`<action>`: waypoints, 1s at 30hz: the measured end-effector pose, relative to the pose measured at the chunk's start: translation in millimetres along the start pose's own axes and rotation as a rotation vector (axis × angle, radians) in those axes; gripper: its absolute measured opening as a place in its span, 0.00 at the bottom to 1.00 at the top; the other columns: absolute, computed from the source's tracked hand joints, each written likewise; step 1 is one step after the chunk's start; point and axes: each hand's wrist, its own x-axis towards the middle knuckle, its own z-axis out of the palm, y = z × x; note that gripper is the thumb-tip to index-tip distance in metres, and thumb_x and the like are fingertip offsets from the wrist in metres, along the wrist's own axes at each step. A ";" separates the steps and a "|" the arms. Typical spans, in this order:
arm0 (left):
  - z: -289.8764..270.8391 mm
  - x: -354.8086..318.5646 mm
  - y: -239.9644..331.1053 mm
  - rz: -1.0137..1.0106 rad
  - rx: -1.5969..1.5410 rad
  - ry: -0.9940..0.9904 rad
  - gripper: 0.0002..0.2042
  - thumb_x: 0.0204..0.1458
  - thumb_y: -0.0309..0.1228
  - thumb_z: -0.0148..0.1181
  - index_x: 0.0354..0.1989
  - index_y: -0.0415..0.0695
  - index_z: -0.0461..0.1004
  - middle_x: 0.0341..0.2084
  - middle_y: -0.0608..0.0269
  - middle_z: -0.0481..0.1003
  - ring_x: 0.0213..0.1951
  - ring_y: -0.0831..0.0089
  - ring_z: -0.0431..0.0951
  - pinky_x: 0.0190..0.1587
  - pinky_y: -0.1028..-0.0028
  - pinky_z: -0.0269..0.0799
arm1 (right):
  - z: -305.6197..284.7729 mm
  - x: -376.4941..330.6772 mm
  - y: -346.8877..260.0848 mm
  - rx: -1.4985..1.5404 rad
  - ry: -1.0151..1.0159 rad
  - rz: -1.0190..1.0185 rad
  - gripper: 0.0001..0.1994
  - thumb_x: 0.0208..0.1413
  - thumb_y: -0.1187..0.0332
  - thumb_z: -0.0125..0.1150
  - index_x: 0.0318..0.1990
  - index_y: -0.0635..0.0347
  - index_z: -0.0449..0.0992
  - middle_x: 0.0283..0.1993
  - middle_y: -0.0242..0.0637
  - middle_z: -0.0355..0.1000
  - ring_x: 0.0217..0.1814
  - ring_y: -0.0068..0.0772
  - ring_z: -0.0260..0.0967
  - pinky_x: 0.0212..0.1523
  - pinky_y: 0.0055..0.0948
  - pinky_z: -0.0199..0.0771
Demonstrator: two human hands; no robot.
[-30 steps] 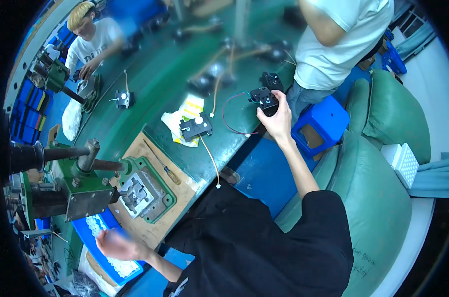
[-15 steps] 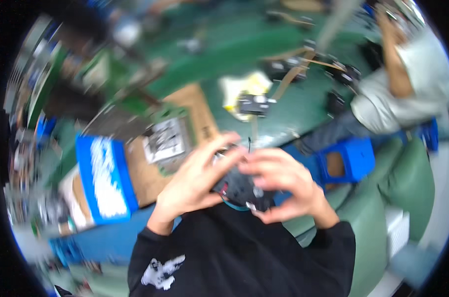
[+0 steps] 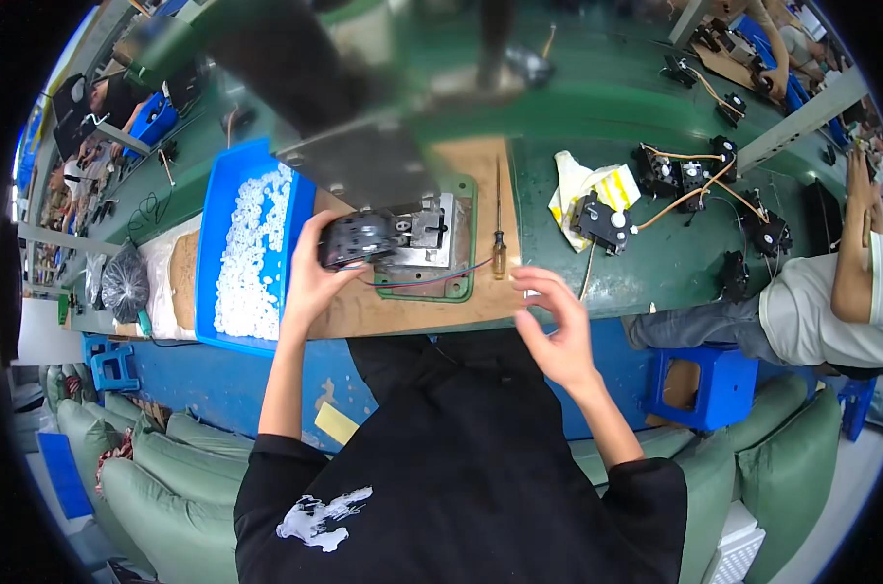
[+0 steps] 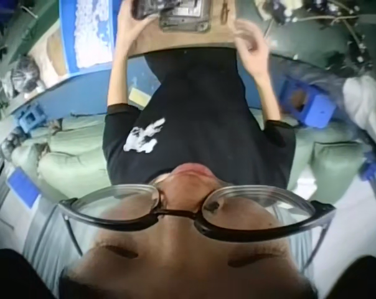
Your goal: Operate a manual press machine to assemble electronic components.
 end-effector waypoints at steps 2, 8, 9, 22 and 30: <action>12.5 13.6 -6.6 -0.014 -0.035 -0.114 0.37 0.33 0.30 0.78 0.56 0.38 0.69 0.51 0.49 0.71 0.56 0.51 0.72 0.59 0.62 0.68 | 16.3 17.4 14.9 -0.051 -0.045 -0.001 0.19 0.53 0.77 0.63 0.54 0.64 0.73 0.61 0.45 0.69 0.60 0.35 0.70 0.55 0.29 0.72; 28.9 28.2 -18.4 0.036 -0.024 -0.198 0.39 0.34 0.31 0.77 0.60 0.38 0.69 0.57 0.48 0.69 0.60 0.51 0.69 0.63 0.60 0.66 | 69.5 89.3 44.2 -0.318 -0.033 -0.231 0.33 0.46 0.65 0.73 0.60 0.64 0.69 0.64 0.51 0.65 0.70 0.51 0.60 0.65 0.44 0.63; 28.6 29.0 -20.1 0.075 0.011 -0.183 0.39 0.34 0.31 0.77 0.60 0.39 0.69 0.58 0.49 0.69 0.61 0.51 0.68 0.63 0.60 0.65 | 75.7 98.2 46.2 -0.317 -0.037 -0.230 0.33 0.46 0.65 0.73 0.60 0.64 0.69 0.64 0.51 0.65 0.70 0.51 0.60 0.65 0.44 0.63; 19.4 38.2 -0.9 0.110 -0.147 -0.189 0.37 0.31 0.32 0.79 0.56 0.42 0.72 0.59 0.53 0.70 0.65 0.52 0.65 0.67 0.58 0.61 | 85.0 115.2 34.1 -0.247 -0.117 -0.126 0.31 0.36 0.64 0.80 0.52 0.62 0.76 0.54 0.46 0.73 0.59 0.49 0.70 0.61 0.41 0.69; 18.8 36.3 5.9 0.010 -0.266 -0.187 0.37 0.31 0.29 0.80 0.56 0.39 0.71 0.58 0.53 0.70 0.64 0.57 0.68 0.65 0.62 0.64 | 79.1 119.3 26.2 -0.285 -0.150 -0.148 0.31 0.35 0.66 0.81 0.51 0.63 0.77 0.54 0.47 0.74 0.59 0.48 0.71 0.61 0.39 0.69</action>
